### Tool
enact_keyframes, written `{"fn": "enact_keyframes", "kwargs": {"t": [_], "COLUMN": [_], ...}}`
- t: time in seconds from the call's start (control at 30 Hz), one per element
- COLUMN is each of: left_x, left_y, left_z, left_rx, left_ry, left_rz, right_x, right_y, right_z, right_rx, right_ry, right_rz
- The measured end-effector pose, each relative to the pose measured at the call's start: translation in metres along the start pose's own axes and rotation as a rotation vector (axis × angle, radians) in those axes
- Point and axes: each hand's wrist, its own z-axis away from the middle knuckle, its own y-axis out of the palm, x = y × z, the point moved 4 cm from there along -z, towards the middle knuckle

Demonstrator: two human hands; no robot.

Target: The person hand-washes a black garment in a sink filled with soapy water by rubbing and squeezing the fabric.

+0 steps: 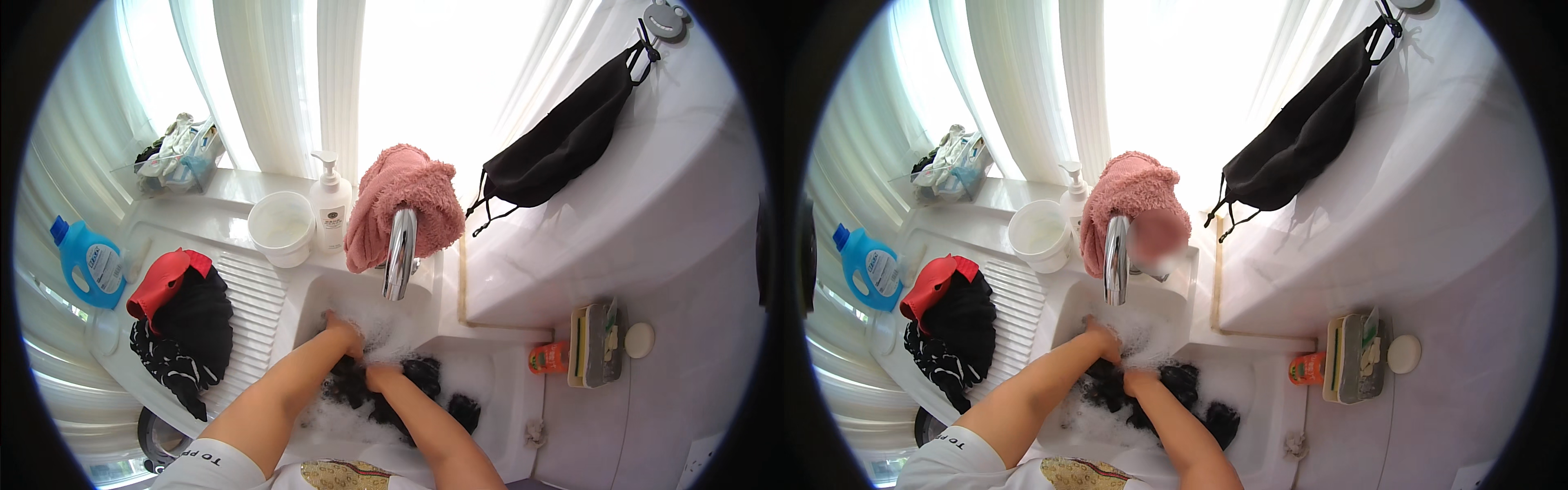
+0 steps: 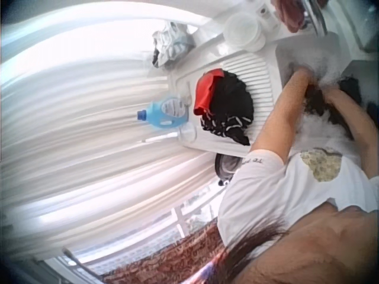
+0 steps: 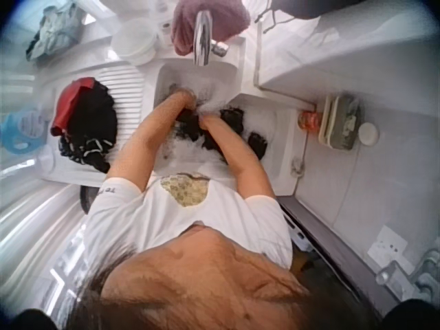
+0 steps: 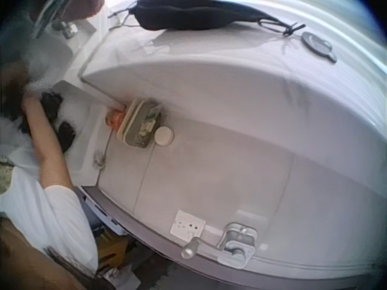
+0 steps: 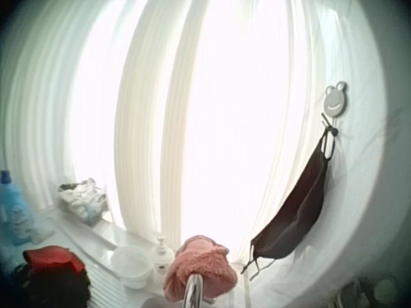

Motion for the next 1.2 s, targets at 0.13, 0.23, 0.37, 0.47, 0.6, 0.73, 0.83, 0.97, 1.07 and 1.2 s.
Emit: {"fn": "enact_keyframes", "kwargs": {"t": [0.13, 0.23, 0.37, 0.47, 0.6, 0.73, 0.83, 0.97, 1.07, 1.2], "left_x": [0.015, 0.010, 0.021, 0.034, 0.033, -0.014, -0.054, -0.058, -0.018, -0.044], "left_y": [0.006, 0.018, 0.008, -0.011, 0.005, 0.026, 0.032, 0.066, 0.051, 0.046], "left_z": [0.000, 0.015, 0.046, 0.085, 0.115, 0.117, 0.132, 0.119, 0.130, 0.134], "left_rx": [-0.291, -0.363, -0.085, -0.241, -0.352, -0.201, -0.306, -0.585, -0.600, -0.474], "left_ry": [-0.006, -0.036, -0.018, 0.047, 0.224, 0.354, 0.274, 0.045, -0.031, -0.024], "left_rz": [-0.158, -0.184, 0.219, 0.626, 1.612, 2.360, 2.553, 1.976, 1.961, 1.934], "right_x": [-0.020, -0.030, -0.038, -0.088, -0.049, 0.033, 0.045, 0.018, 0.076, 0.035], "right_y": [-0.039, -0.023, -0.023, -0.008, -0.057, -0.076, -0.042, -0.017, -0.015, -0.028], "right_z": [-0.008, -0.008, 0.014, 0.036, 0.099, 0.123, 0.101, 0.078, 0.096, 0.076], "right_rx": [-0.199, -0.339, -0.052, -0.176, -0.332, -0.861, -0.961, -1.088, -1.140, -1.036], "right_ry": [0.073, 0.161, 0.292, 0.225, -0.140, -0.468, -0.099, 0.230, -0.123, 0.147], "right_rz": [-0.057, 0.056, -0.127, -0.857, -1.698, -0.782, -1.149, -1.136, -1.070, -1.110]}}
